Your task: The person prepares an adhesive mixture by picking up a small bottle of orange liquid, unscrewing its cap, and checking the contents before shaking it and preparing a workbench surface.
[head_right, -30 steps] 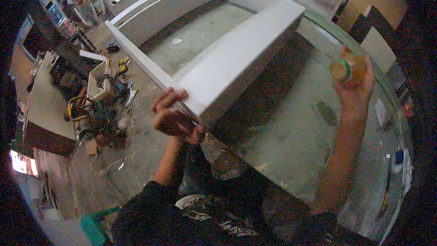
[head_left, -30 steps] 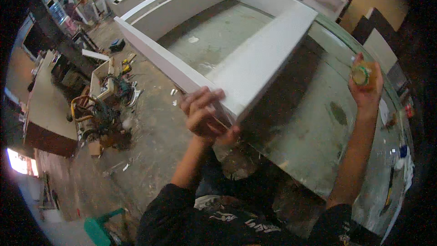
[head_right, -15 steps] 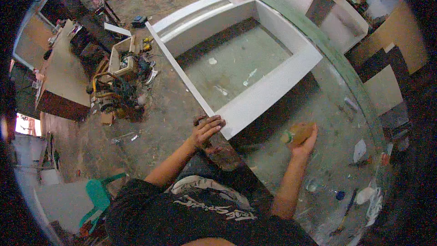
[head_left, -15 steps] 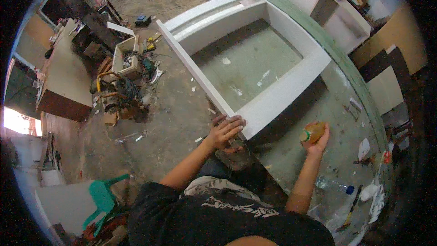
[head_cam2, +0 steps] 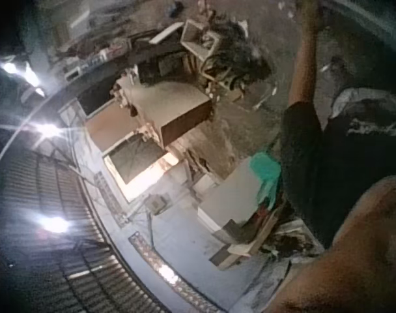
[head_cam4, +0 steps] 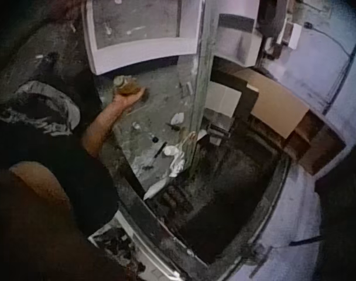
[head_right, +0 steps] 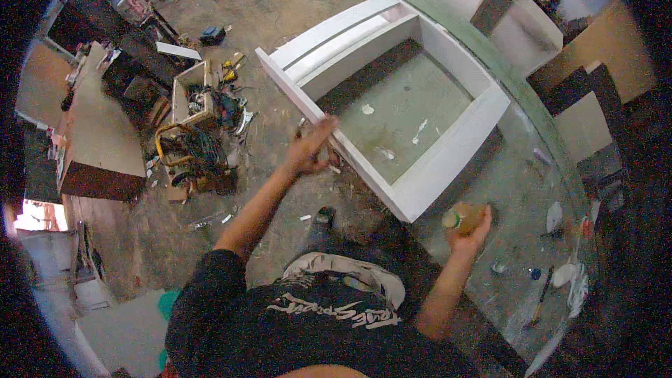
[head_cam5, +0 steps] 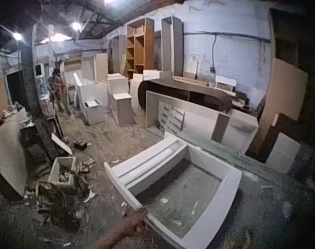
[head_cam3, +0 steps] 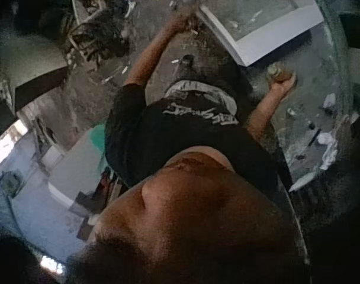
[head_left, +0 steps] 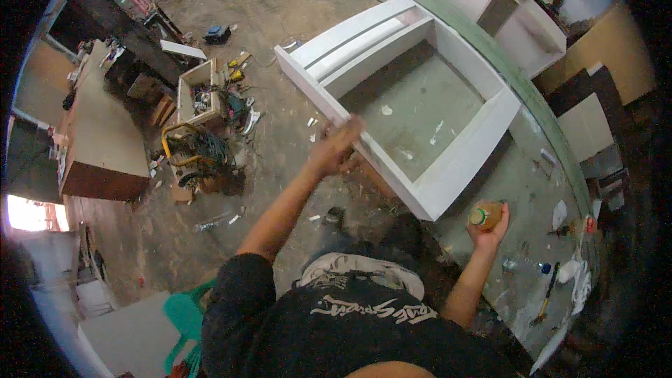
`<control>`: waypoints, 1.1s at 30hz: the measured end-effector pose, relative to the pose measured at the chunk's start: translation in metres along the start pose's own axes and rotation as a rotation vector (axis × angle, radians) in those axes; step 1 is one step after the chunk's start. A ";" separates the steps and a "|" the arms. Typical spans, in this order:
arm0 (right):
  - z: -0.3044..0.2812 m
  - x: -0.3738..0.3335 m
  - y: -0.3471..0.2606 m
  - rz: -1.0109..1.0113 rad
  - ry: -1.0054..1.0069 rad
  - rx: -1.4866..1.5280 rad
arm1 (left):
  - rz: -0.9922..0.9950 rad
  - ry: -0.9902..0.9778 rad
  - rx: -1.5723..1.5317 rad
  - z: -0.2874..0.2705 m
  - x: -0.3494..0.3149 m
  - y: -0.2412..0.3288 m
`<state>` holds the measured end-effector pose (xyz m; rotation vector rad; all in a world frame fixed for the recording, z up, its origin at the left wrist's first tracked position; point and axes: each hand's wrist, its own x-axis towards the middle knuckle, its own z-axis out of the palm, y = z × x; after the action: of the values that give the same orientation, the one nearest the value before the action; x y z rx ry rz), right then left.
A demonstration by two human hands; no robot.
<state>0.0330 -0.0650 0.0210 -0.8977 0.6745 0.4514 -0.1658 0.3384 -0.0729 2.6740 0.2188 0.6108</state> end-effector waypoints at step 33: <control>0.158 0.051 -0.006 -0.031 -0.111 0.489 | -0.044 0.050 0.119 -0.066 0.052 -0.094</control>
<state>0.1269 0.0667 0.0580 -0.4174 0.6301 0.2864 -0.1545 0.4585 -0.0363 2.7616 0.3375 0.6712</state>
